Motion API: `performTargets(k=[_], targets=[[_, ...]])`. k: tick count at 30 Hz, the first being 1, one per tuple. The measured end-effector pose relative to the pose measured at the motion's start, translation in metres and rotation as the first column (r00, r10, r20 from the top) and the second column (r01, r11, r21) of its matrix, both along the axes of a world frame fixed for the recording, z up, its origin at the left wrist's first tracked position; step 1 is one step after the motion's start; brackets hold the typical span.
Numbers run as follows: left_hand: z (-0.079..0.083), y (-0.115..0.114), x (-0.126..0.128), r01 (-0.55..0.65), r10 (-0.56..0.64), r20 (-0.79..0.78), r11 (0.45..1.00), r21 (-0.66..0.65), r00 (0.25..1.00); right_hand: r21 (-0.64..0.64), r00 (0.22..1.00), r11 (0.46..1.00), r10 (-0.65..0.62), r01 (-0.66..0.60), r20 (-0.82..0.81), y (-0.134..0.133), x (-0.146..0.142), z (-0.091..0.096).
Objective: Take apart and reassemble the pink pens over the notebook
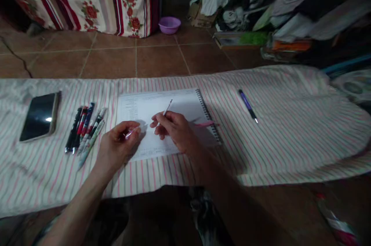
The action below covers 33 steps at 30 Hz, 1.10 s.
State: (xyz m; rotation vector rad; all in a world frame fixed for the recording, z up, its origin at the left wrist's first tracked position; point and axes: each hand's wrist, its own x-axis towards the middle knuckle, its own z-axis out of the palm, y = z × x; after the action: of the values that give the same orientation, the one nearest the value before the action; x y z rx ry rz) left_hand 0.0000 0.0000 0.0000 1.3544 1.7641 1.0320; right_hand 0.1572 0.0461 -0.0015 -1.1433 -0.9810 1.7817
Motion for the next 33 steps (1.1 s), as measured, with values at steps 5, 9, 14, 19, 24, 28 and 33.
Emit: performTargets(k=[5,9,14,19,24,28,33], targets=[[0.003,0.000,0.000,-0.043,0.043,-0.005,0.999,-0.006,0.999,0.016,0.995,0.998,-0.057,0.058,-0.085,0.000,0.001,-0.003],[-0.001,0.000,-0.002,-0.024,0.025,-0.047,0.999,0.029,0.999,0.086,0.995,0.993,-0.073,0.079,-0.065,0.001,0.002,-0.007],[-0.002,0.000,0.001,0.005,-0.003,-0.057,0.999,0.037,0.998,0.096,0.993,0.992,-0.071,0.080,-0.089,0.001,0.001,-0.009],[0.006,0.001,0.006,0.021,-0.020,-0.084,1.000,0.009,0.996,0.016,0.982,0.997,-0.073,0.077,-0.172,-0.001,-0.001,-0.008],[0.006,0.001,0.005,0.016,-0.015,-0.033,1.000,0.014,0.999,-0.027,0.974,0.997,-0.071,0.067,-0.215,-0.002,-0.001,-0.006],[0.007,0.002,0.005,0.016,-0.015,-0.038,1.000,0.013,0.999,-0.028,0.970,0.999,-0.047,0.042,-0.238,-0.002,-0.001,-0.005],[0.010,0.003,0.006,0.025,-0.023,-0.065,0.999,0.033,0.998,-0.080,0.962,0.997,-0.045,0.025,-0.271,-0.002,-0.002,-0.004]])
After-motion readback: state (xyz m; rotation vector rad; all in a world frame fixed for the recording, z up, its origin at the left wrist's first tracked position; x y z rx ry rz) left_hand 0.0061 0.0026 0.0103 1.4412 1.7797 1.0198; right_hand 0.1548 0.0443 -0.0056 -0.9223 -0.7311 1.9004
